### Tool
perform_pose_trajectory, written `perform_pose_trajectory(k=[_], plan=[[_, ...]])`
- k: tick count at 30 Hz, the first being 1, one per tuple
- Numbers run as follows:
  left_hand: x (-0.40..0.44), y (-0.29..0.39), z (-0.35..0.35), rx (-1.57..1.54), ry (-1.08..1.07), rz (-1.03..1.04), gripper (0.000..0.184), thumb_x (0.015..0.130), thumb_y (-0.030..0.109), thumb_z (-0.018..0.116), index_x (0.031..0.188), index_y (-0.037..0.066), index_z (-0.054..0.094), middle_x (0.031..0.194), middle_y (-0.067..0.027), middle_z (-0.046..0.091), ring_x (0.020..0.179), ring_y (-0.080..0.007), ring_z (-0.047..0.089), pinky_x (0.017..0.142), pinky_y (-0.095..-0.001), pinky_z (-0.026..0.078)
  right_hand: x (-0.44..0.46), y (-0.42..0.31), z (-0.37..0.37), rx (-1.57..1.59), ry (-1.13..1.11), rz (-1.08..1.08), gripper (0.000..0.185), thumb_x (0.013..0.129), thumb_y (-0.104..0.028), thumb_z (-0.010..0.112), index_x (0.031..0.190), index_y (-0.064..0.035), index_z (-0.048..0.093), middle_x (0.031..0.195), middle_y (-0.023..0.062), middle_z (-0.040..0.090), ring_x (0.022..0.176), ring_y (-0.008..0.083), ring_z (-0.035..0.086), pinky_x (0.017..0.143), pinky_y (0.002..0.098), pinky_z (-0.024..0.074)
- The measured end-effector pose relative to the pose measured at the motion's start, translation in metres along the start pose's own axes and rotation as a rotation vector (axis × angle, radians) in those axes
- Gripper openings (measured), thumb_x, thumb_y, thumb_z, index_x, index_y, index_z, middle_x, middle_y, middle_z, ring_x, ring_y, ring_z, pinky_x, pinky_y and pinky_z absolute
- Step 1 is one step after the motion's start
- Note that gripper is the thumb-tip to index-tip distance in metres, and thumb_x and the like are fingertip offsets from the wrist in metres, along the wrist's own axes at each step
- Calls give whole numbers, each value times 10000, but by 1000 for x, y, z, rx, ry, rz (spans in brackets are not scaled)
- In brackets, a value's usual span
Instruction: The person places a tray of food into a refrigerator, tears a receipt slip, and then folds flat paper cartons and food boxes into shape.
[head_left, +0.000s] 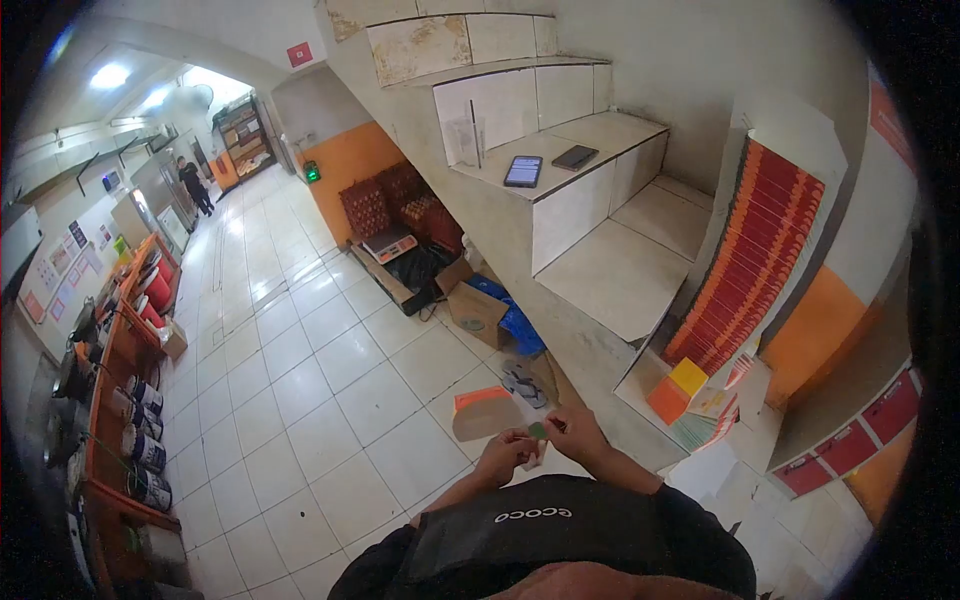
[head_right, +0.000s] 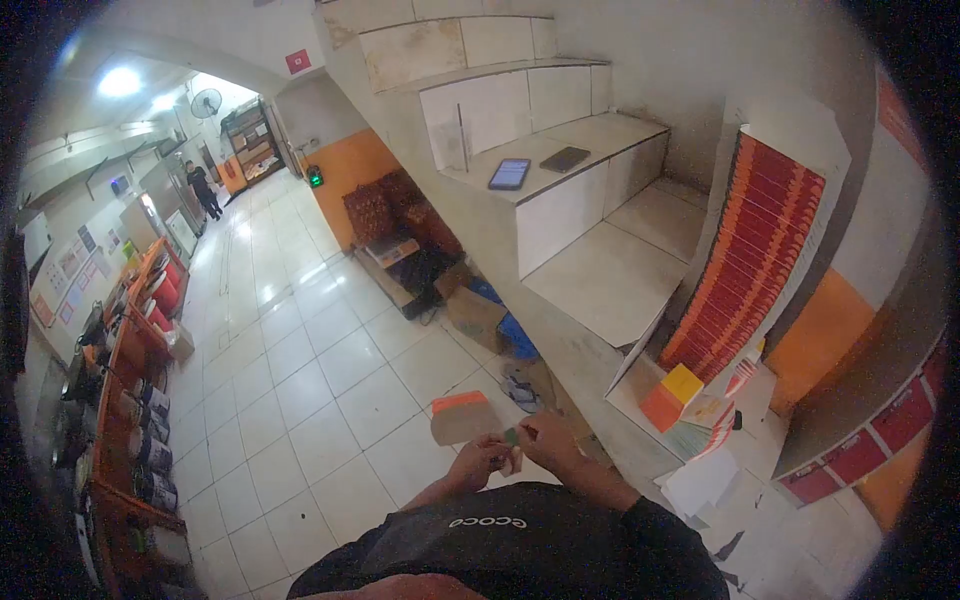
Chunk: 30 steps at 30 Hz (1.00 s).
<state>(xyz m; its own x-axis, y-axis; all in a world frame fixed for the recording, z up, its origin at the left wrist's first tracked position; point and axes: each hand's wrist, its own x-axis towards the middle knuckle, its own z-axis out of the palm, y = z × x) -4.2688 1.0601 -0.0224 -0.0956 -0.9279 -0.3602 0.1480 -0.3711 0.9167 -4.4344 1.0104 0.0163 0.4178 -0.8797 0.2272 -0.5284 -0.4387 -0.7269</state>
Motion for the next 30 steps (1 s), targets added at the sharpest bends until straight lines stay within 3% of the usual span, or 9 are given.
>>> perform_pose_trajectory(k=[3,8,10,12,14,17,24,27,30], plan=[[7,-13,-7,11,-174,99,125,835,142,543,860,21,565,786,-45,558,732,-128,552,663,-225,435,-4,4,5,-21,52,-33,150,763,-185,600,780,-39,627,726,134,582,714,311,565,652,410,447],[40,-52,-21,-398,-466,-237,168,854,160,511,926,22,573,825,-71,577,740,-163,552,688,-273,445,-5,-2,2,-58,134,-196,111,743,-148,631,721,-39,620,668,130,547,642,297,549,579,383,440],[32,-39,-19,-53,-534,39,189,869,172,490,929,11,571,840,-74,585,757,-174,563,706,-293,451,-6,-5,0,-37,137,-230,101,744,-139,637,716,-44,614,683,120,547,665,293,552,583,382,441],[8,-11,-15,885,-392,606,199,883,175,481,880,-7,561,881,-66,594,819,-176,591,739,-294,465,-7,3,2,-49,116,-289,97,744,-134,640,726,-43,612,699,117,551,688,290,555,590,380,443],[10,-22,-11,460,-316,501,186,878,165,482,876,-2,565,868,-60,596,829,-181,597,738,-299,465,-9,7,6,-84,111,-277,94,744,-129,641,735,-40,611,705,118,558,695,290,561,595,377,448],[39,-65,-24,297,-280,372,172,874,158,479,870,9,565,838,-45,585,815,-163,587,726,-282,463,-11,6,8,-116,169,-187,88,745,-118,635,746,-34,611,702,125,570,687,295,574,601,374,458],[57,-67,-26,-851,-848,-500,151,878,160,473,874,33,555,787,-26,533,745,-101,512,707,-245,439,-9,7,17,-89,233,-216,102,752,-130,601,775,-31,607,722,123,547,683,285,568,608,398,467],[31,-32,-12,-760,-589,-277,125,878,133,467,873,33,542,828,-47,540,784,-139,530,725,-264,435,-2,2,15,-97,106,-236,82,752,-116,614,760,-34,607,722,117,559,694,287,572,612,377,463],[28,-31,-24,-215,-427,4,118,875,114,469,916,19,526,875,-66,553,821,-174,547,749,-279,446,7,0,21,-104,51,-233,77,752,-111,623,749,-37,604,727,107,556,704,286,567,616,365,455]])
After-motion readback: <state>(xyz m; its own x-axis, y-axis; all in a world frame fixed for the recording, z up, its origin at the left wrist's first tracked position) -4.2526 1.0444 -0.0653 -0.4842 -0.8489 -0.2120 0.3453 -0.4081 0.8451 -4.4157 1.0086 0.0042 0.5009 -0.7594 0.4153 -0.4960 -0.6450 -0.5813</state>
